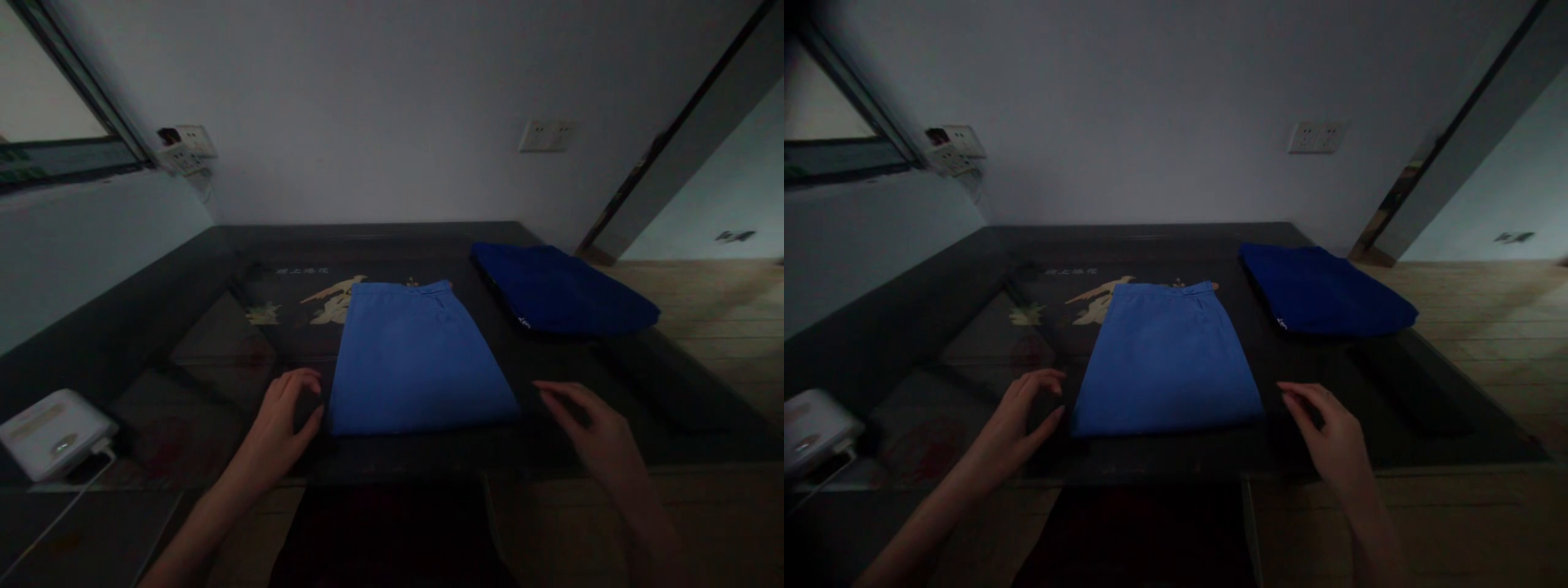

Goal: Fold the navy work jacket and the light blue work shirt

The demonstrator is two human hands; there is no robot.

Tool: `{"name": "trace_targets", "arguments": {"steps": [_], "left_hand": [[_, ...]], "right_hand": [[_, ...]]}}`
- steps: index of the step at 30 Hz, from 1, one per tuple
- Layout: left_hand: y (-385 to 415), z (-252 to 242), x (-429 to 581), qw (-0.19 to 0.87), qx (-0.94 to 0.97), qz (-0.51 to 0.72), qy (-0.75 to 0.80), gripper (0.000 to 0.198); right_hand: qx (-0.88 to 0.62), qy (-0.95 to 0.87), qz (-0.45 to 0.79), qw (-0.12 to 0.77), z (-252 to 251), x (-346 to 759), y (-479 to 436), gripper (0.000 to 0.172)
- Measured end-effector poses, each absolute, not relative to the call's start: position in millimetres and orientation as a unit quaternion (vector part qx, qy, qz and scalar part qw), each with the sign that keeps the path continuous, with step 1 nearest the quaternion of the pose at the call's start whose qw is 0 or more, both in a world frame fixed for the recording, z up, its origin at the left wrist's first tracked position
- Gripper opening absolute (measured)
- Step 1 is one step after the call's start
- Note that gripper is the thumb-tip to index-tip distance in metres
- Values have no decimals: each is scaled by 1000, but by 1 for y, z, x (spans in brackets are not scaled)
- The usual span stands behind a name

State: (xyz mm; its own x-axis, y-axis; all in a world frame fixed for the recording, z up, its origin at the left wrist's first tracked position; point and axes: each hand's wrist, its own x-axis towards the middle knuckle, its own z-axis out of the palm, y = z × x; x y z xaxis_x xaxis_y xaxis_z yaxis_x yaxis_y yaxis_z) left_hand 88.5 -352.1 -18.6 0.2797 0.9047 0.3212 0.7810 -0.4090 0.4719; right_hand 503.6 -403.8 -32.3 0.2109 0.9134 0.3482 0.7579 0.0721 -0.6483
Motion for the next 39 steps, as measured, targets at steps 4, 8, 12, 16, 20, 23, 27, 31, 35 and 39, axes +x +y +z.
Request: {"name": "trace_targets", "arguments": {"steps": [4, 8, 12, 16, 20, 23, 27, 31, 35, 39], "left_hand": [[-342, -9, 125, 87, 869, 216, 436, 20], [-329, -24, 151, 39, 926, 120, 356, 44], [-323, -42, 152, 15, 935, 77, 346, 58], [-324, -48, 149, 11, 936, 76, 343, 62], [-324, -49, 149, 21, 934, 84, 346, 64], [-322, -49, 148, 50, 931, 86, 352, 65], [-319, -42, 146, 162, 914, 93, 360, 56], [-309, -28, 138, 332, 850, 163, 375, 43], [-273, -17, 122, 375, 787, 251, 421, 33], [-204, -16, 108, 322, 695, 295, 571, 27]], "right_hand": [[-626, -655, 31, 422, -19, 466, -383, 36], [-574, -763, 62, 291, -30, 433, -356, 45], [-581, -794, 66, 169, -50, 430, -346, 54], [-585, -798, 64, 134, -58, 437, -348, 55], [-582, -801, 66, 124, -59, 438, -347, 56], [-582, -800, 67, 128, -60, 438, -346, 57], [-584, -793, 92, 146, -59, 439, -346, 57], [-570, -781, 178, 182, -55, 447, -346, 58], [-614, -715, 172, 288, -51, 462, -350, 49], [-708, -646, 55, 281, -47, 474, -361, 41]]}}
